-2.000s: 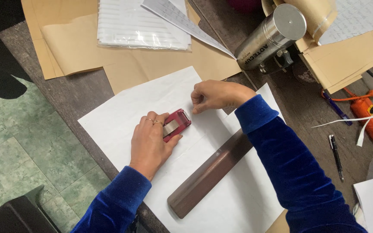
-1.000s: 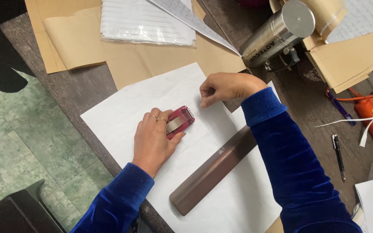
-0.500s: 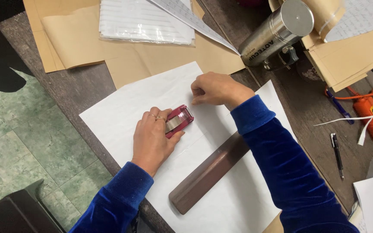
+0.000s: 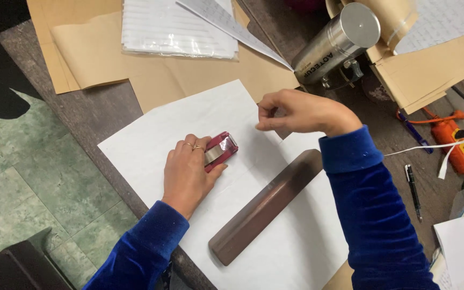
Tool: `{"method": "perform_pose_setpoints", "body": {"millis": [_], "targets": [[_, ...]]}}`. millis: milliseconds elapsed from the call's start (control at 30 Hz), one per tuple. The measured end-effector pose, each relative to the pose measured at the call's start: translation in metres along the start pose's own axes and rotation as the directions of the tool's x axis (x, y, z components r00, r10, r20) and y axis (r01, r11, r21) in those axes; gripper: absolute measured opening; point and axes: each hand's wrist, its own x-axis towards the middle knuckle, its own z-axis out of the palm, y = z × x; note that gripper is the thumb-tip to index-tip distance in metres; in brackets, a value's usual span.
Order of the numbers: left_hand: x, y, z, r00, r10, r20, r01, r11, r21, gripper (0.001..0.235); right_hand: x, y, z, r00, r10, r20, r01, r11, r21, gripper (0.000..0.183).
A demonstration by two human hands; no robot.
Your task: The person uses a tape dispenser to apply clear tape to a white sheet of paper on a cluttered table. They smooth the tape with a wooden roller and use a ruler to align the paper before applying more tape.
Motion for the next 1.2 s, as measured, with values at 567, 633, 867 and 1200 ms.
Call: {"method": "perform_pose_setpoints", "body": {"millis": [567,633,867,1200], "targets": [[0.008,0.063,-0.037,0.984,-0.037,0.172,0.149,0.696,-0.703,0.015,-0.047,0.005,0.008,0.997,-0.077,0.016,0.071,0.968,0.239,0.017],[0.008,0.067,-0.034,0.984,-0.042,0.176,0.153,0.713,-0.684,0.014,-0.049,0.012,0.012,0.999,-0.042,-0.003,0.041,0.945,0.325,0.014],[0.016,0.08,-0.022,0.999,0.041,-0.001,-0.032,0.764,-0.644,0.015,-0.059,0.023,0.014,0.977,-0.009,-0.214,0.104,0.892,0.44,0.025],[0.015,0.084,0.004,1.0,-0.006,0.012,0.012,0.742,-0.67,0.013,-0.049,0.073,0.037,0.968,0.081,-0.239,0.052,0.862,0.504,0.018]]}}
